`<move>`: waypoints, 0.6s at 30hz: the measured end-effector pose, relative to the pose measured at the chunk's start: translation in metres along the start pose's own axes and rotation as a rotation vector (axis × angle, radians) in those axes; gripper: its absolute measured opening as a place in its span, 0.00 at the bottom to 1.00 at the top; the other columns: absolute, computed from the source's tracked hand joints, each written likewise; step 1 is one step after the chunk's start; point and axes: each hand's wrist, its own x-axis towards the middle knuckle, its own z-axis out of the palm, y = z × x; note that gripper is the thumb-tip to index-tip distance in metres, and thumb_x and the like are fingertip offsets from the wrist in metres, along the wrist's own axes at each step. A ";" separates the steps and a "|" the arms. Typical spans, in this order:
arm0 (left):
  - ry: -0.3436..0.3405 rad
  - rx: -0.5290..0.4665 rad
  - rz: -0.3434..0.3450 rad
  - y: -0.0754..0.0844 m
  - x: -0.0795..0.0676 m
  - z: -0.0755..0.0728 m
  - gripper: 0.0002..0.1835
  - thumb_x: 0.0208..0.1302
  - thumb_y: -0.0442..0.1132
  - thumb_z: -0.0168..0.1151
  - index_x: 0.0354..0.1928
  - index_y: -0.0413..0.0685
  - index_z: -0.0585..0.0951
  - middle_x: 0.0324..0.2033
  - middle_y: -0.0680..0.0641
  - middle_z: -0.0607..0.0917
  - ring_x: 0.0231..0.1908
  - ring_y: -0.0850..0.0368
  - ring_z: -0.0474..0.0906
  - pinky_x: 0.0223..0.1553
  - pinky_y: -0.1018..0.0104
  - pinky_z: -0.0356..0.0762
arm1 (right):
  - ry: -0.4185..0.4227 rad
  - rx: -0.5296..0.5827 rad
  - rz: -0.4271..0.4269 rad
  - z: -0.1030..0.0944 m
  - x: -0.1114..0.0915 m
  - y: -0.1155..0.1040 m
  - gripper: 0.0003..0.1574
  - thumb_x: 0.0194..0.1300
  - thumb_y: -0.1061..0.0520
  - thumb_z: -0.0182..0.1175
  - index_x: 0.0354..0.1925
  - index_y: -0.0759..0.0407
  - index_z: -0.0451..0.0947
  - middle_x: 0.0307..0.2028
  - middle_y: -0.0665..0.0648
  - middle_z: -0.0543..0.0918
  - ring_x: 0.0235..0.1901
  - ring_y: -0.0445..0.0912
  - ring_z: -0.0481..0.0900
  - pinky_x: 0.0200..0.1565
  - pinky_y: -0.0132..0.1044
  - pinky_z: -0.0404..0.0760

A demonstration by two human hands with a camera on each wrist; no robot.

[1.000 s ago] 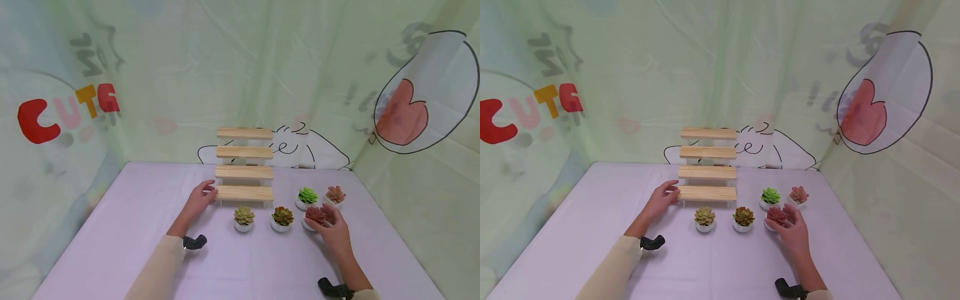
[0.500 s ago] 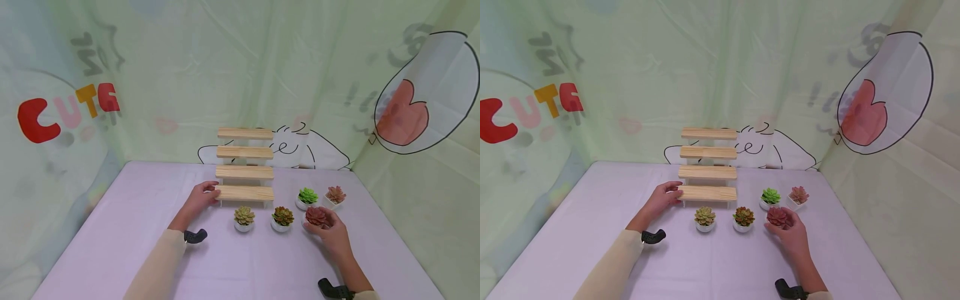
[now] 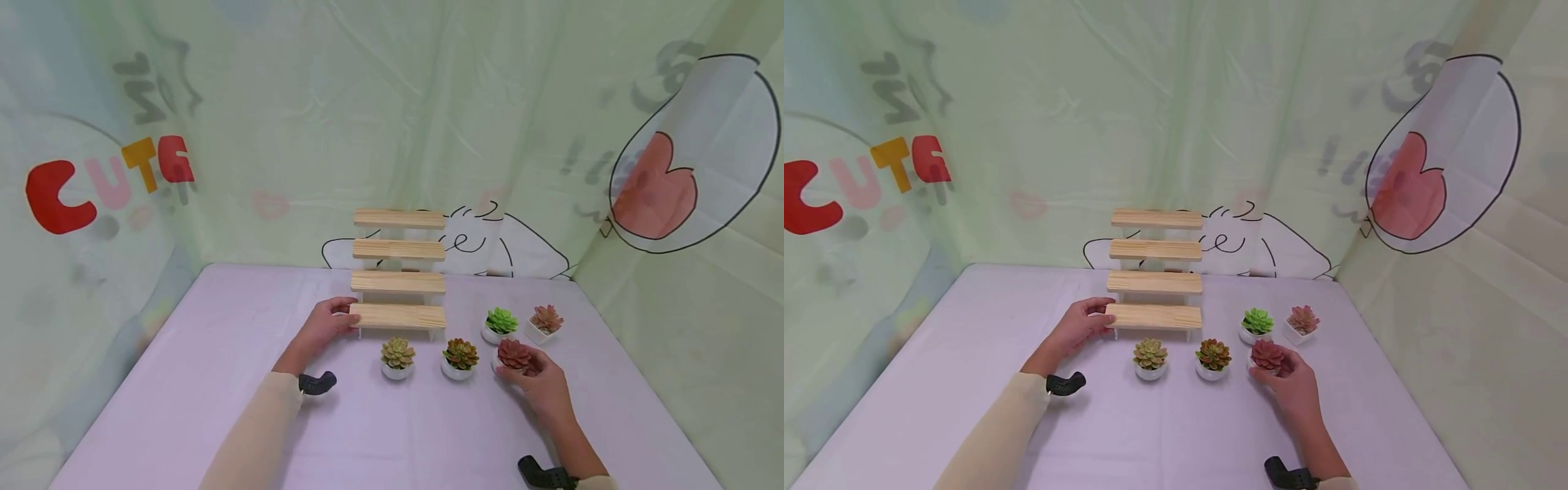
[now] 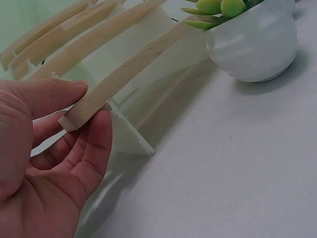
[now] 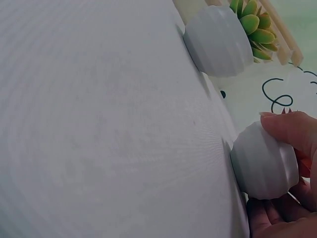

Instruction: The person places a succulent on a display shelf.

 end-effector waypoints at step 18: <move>-0.020 -0.011 -0.013 0.000 -0.001 -0.001 0.27 0.64 0.27 0.68 0.65 0.38 0.77 0.53 0.39 0.78 0.45 0.54 0.81 0.44 0.66 0.88 | 0.030 0.093 0.023 0.000 -0.001 -0.007 0.53 0.54 0.44 0.80 0.72 0.57 0.69 0.66 0.62 0.77 0.41 0.23 0.73 0.40 0.17 0.76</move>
